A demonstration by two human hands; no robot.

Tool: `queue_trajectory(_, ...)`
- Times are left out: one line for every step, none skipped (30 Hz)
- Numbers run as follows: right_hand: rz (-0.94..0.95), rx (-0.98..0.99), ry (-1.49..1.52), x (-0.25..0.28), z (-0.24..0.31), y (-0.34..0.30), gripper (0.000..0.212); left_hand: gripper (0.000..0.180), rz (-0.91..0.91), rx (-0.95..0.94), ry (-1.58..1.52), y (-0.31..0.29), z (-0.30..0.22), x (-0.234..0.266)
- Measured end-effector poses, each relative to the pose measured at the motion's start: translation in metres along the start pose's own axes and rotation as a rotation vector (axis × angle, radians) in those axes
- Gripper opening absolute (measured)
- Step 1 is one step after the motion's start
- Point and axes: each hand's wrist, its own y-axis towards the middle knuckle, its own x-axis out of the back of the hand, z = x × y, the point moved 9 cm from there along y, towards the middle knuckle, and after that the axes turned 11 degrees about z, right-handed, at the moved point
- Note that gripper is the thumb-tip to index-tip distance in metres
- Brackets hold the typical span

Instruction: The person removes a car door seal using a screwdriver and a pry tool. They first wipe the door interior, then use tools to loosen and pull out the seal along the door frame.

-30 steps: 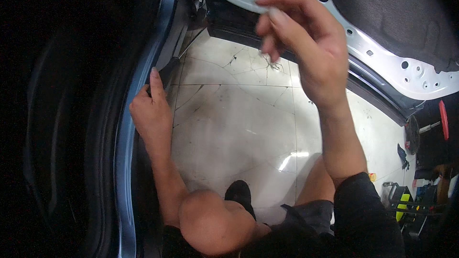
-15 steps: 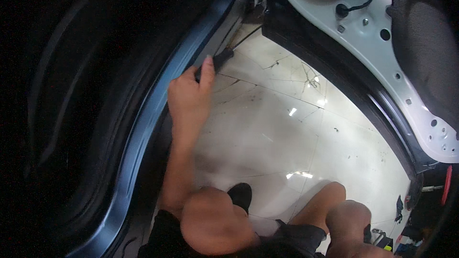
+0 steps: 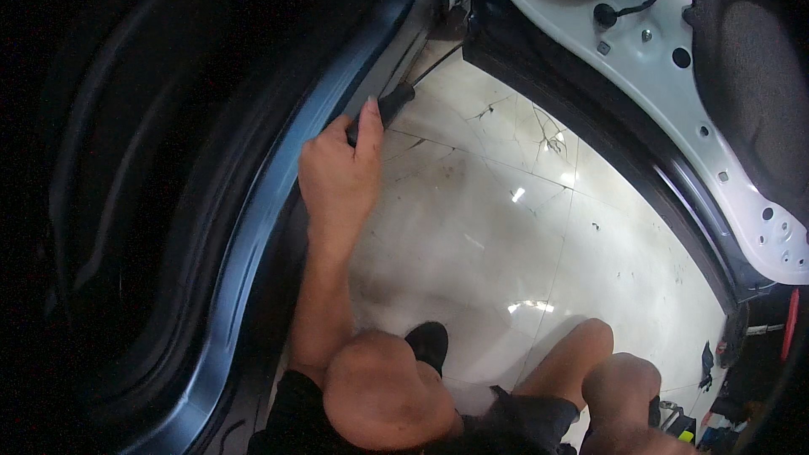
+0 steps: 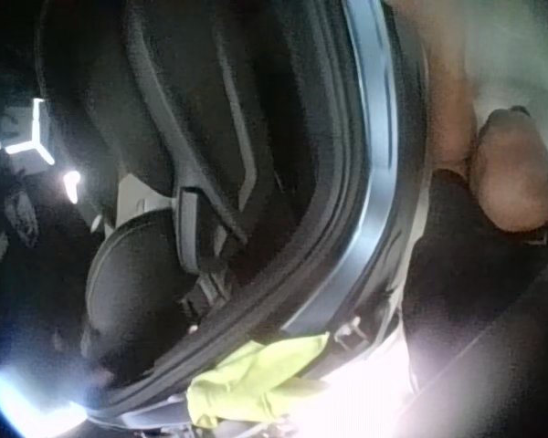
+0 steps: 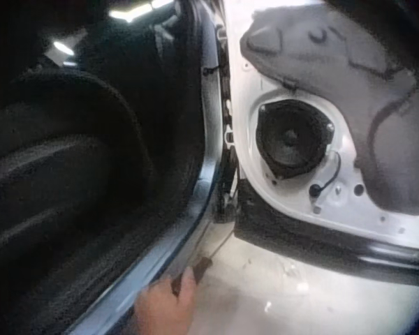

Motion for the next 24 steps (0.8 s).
queue_trajectory(-0.080, -0.064, -0.047, 0.017, -0.012, 0.001, 0.027, 0.055, 0.040, 0.005, -0.010, 0.002, -0.001, -0.005)
queue_trajectory(-0.157, -0.129, -0.085, 0.034, -0.024, 0.001, 0.025, 0.058, 0.079, 0.011, -0.019, 0.001, 0.000, -0.010)
queue_trajectory(-0.366, -0.138, -0.231, 0.063, -0.052, -0.015, 0.016, 0.058, 0.070, 0.002, -0.013, 0.002, -0.006, -0.016)
queue_trajectory(-0.552, -0.129, -0.355, 0.091, -0.087, -0.031, 0.009, 0.058, 0.037, 0.004, 0.016, 0.002, -0.006, -0.011)
queue_trajectory(-0.647, -0.229, -0.282, 0.122, -0.139, -0.022, 0.013, 0.059, -0.007, 0.014, 0.064, 0.000, -0.001, -0.004)
queue_trajectory(-0.756, -0.336, -0.229, 0.151, -0.182, -0.014, 0.018, 0.062, 0.041, 0.061, 0.048, 0.003, 0.002, -0.005)
queue_trajectory(-0.872, -0.430, -0.175, 0.180, -0.220, -0.010, 0.023, 0.065, 0.099, 0.092, 0.027, 0.006, -0.001, -0.006)
queue_trajectory(-0.839, -0.592, -0.116, 0.201, -0.265, -0.009, 0.033, 0.068, 0.156, 0.122, 0.014, 0.007, -0.001, -0.007)
queue_trajectory(-0.854, -0.697, 0.040, 0.211, -0.303, -0.005, 0.043, 0.070, 0.156, 0.137, 0.026, 0.006, 0.000, -0.008)
queue_trajectory(-0.814, -0.651, 0.279, 0.213, -0.329, 0.009, 0.045, 0.073, 0.150, 0.157, 0.044, 0.005, 0.002, -0.006)
queue_trajectory(-0.761, -0.602, 0.515, 0.213, -0.348, 0.024, 0.047, 0.075, 0.144, 0.181, 0.062, 0.005, 0.004, -0.005)
queue_trajectory(-0.737, -0.501, 0.597, 0.224, -0.354, 0.037, 0.044, 0.077, 0.180, 0.200, 0.058, 0.006, 0.002, -0.008)
queue_trajectory(-0.709, -0.397, 0.677, 0.233, -0.355, 0.050, 0.040, 0.077, 0.182, 0.187, 0.062, 0.008, -0.002, -0.009)
queue_trajectory(-0.662, -0.294, 0.769, 0.234, -0.358, 0.068, 0.037, 0.077, 0.173, 0.182, 0.078, 0.008, -0.002, -0.003)
queue_trajectory(-0.715, -0.283, 0.791, 0.240, -0.367, 0.071, 0.033, 0.077, 0.176, 0.170, 0.085, 0.008, -0.002, -0.005)
queue_trajectory(-0.769, -0.271, 0.811, 0.246, -0.374, 0.072, 0.029, 0.070, 0.187, 0.172, 0.084, 0.007, -0.005, -0.005)
queue_trajectory(-0.819, -0.259, 0.839, 0.248, -0.382, 0.074, 0.025, 0.063, 0.194, 0.180, 0.089, 0.005, -0.007, 0.000)
queue_trajectory(-0.886, -0.279, 0.823, 0.248, -0.385, 0.073, 0.015, 0.057, 0.204, 0.189, 0.091, 0.002, -0.008, 0.000)
queue_trajectory(-0.906, -0.296, 0.800, 0.248, -0.384, 0.074, 0.015, 0.048, 0.082, 0.041, 0.043, -0.004, -0.021, 0.007)
queue_trajectory(-0.925, -0.314, 0.785, 0.245, -0.386, 0.076, 0.015, 0.041, -0.039, -0.104, 0.000, -0.014, -0.032, 0.017)
queue_trajectory(-0.944, -0.331, 0.771, 0.244, -0.386, 0.077, 0.015, 0.037, -0.081, -0.208, 0.001, -0.021, -0.037, 0.020)
queue_trajectory(-0.940, -0.348, 0.743, 0.243, -0.384, 0.079, 0.017, 0.035, -0.123, -0.312, 0.007, -0.028, -0.044, 0.023)
queue_trajectory(-0.944, -0.344, 0.731, 0.247, -0.383, 0.076, 0.017, 0.035, -0.080, -0.377, 0.046, -0.029, -0.042, 0.015)
queue_trajectory(-0.946, -0.340, 0.719, 0.251, -0.383, 0.074, 0.018, 0.034, -0.060, -0.377, 0.023, -0.027, -0.038, 0.009)
